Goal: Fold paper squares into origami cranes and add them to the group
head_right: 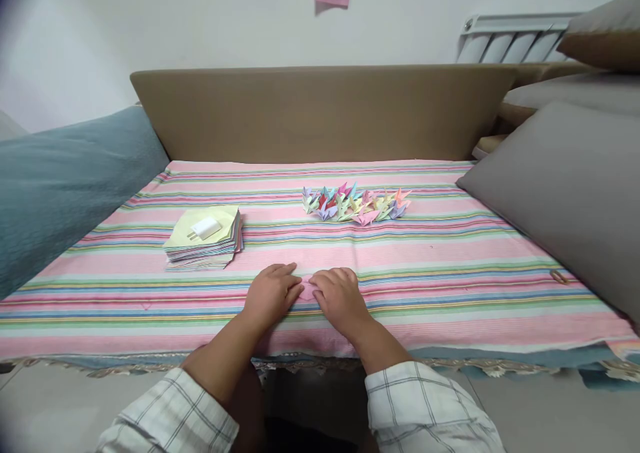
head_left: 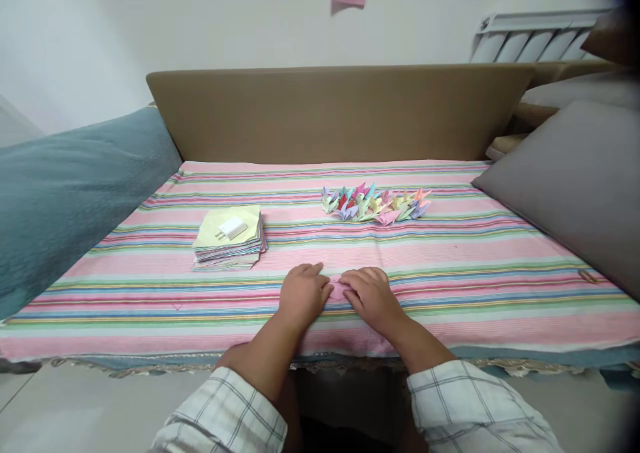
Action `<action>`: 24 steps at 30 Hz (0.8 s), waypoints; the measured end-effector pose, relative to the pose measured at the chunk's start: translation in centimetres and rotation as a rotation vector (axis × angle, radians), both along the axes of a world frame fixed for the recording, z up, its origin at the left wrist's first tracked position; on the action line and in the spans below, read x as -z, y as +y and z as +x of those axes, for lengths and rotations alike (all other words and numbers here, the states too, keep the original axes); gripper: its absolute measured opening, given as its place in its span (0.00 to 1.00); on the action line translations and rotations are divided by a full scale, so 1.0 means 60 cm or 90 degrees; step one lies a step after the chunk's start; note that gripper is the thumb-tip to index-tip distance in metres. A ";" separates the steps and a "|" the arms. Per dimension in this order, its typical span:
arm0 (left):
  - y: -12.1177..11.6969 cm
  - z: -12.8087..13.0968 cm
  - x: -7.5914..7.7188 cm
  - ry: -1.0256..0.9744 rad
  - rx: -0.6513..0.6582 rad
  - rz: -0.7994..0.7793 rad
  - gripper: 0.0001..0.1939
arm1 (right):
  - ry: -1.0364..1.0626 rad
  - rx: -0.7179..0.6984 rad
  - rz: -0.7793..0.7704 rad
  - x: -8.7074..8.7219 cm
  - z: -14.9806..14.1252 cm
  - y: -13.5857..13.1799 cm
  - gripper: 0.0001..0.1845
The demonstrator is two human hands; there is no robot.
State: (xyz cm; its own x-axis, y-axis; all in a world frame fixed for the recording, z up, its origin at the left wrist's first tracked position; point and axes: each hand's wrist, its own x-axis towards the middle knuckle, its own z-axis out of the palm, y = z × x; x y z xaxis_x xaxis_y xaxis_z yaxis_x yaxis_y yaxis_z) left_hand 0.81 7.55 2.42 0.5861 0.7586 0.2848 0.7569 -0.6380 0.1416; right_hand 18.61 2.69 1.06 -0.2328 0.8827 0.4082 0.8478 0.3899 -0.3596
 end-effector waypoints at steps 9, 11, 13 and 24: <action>0.005 -0.002 0.004 -0.030 0.076 -0.003 0.10 | -0.046 0.008 -0.017 0.011 0.002 0.005 0.09; 0.005 0.000 0.005 -0.023 0.122 -0.029 0.11 | -0.037 0.009 -0.019 0.013 0.005 0.008 0.09; 0.003 0.002 0.002 -0.022 0.131 -0.047 0.11 | -0.018 0.009 -0.029 0.013 0.007 0.009 0.09; 0.007 -0.001 -0.005 -0.047 0.151 -0.092 0.05 | 0.098 -0.026 -0.112 0.005 0.019 0.006 0.05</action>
